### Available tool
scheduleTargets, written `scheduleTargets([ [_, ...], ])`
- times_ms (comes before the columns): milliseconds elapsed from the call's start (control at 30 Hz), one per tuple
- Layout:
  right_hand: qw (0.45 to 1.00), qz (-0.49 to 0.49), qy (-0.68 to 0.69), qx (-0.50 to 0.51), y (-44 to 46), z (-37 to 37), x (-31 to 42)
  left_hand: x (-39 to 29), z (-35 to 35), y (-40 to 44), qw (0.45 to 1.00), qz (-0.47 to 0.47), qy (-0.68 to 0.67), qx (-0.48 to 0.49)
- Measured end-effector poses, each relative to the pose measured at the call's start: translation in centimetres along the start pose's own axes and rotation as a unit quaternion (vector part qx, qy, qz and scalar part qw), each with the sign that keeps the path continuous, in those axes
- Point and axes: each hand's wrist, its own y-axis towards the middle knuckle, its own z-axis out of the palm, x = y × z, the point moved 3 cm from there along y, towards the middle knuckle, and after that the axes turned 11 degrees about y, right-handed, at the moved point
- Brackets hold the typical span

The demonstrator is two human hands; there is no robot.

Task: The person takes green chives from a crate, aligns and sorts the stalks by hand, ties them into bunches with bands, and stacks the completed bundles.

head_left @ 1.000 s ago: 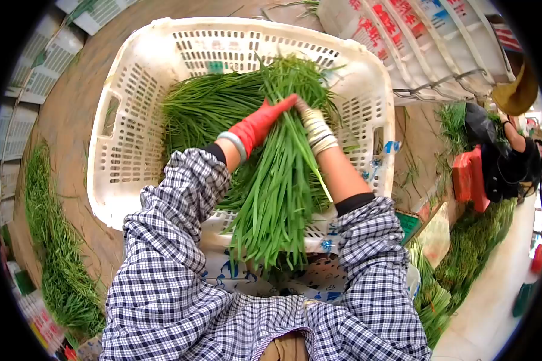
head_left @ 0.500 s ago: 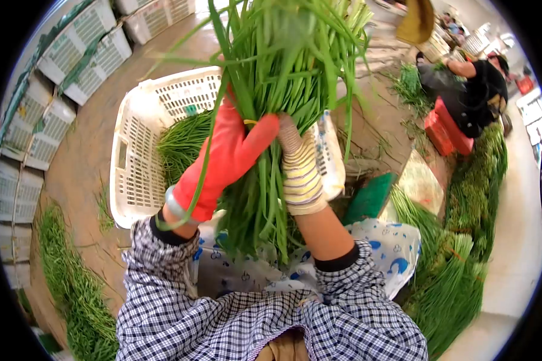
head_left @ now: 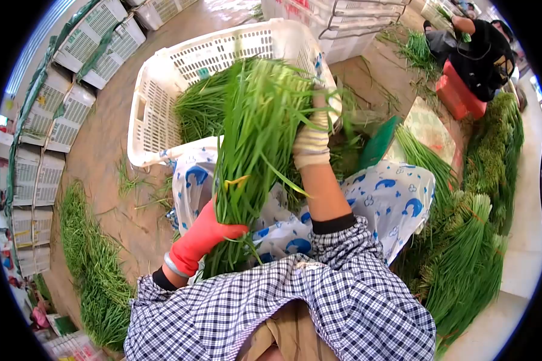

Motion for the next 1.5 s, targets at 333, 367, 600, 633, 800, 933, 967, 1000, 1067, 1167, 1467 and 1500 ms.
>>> scheduleTargets([
  [333, 0.982, -0.159, -0.035, 0.099, 2.9, -0.3, 15.3, 5.6, -1.1, -5.2, 0.987, -0.096, -0.101, 0.086],
  [367, 0.980, -0.175, -0.040, 0.082, 2.0, -0.4, 17.0, 5.4, -1.1, -5.4, 0.986, -0.098, -0.104, 0.083],
  [600, 0.946, -0.165, -0.048, 0.275, -6.7, -1.8, 21.4, 4.2, -2.9, -4.6, 0.998, -0.054, -0.001, 0.034],
  [633, 0.938, -0.151, -0.029, 0.309, -6.4, -2.6, 23.8, 4.4, -3.5, -4.9, 0.998, -0.050, 0.031, 0.027],
  [800, 0.837, -0.152, -0.500, 0.165, -8.8, -0.2, 18.9, 5.4, -4.7, -5.5, 0.996, -0.091, 0.003, 0.010],
  [933, 0.652, 0.000, -0.752, 0.097, -9.3, -0.2, 4.1, 4.3, -3.1, -4.6, 0.996, -0.087, 0.016, 0.003],
  [967, 0.626, 0.018, -0.777, 0.058, -9.0, -1.1, 0.9, 4.3, -2.9, -4.5, 0.996, -0.088, 0.017, 0.001],
  [1000, 0.616, -0.024, -0.784, 0.078, -7.8, -2.7, 0.3, 4.1, -2.6, -4.5, 0.997, -0.080, 0.022, -0.004],
  [1067, 0.573, -0.165, -0.792, 0.134, -5.1, -5.3, 0.8, 4.6, -3.0, -5.2, 0.995, -0.080, 0.060, -0.015],
  [1167, 0.871, -0.162, -0.463, 0.022, -1.6, -7.0, 5.8, 4.7, -3.3, -5.9, 0.996, -0.058, 0.044, -0.048],
  [1467, 0.461, -0.136, -0.867, 0.132, -7.6, 1.8, 3.1, 1.5, -2.5, -4.4, 0.945, 0.029, 0.303, -0.118],
  [1500, 0.491, -0.195, -0.841, 0.115, -5.7, -0.1, 3.0, 1.1, -2.7, -4.4, 0.945, 0.029, 0.303, -0.118],
])
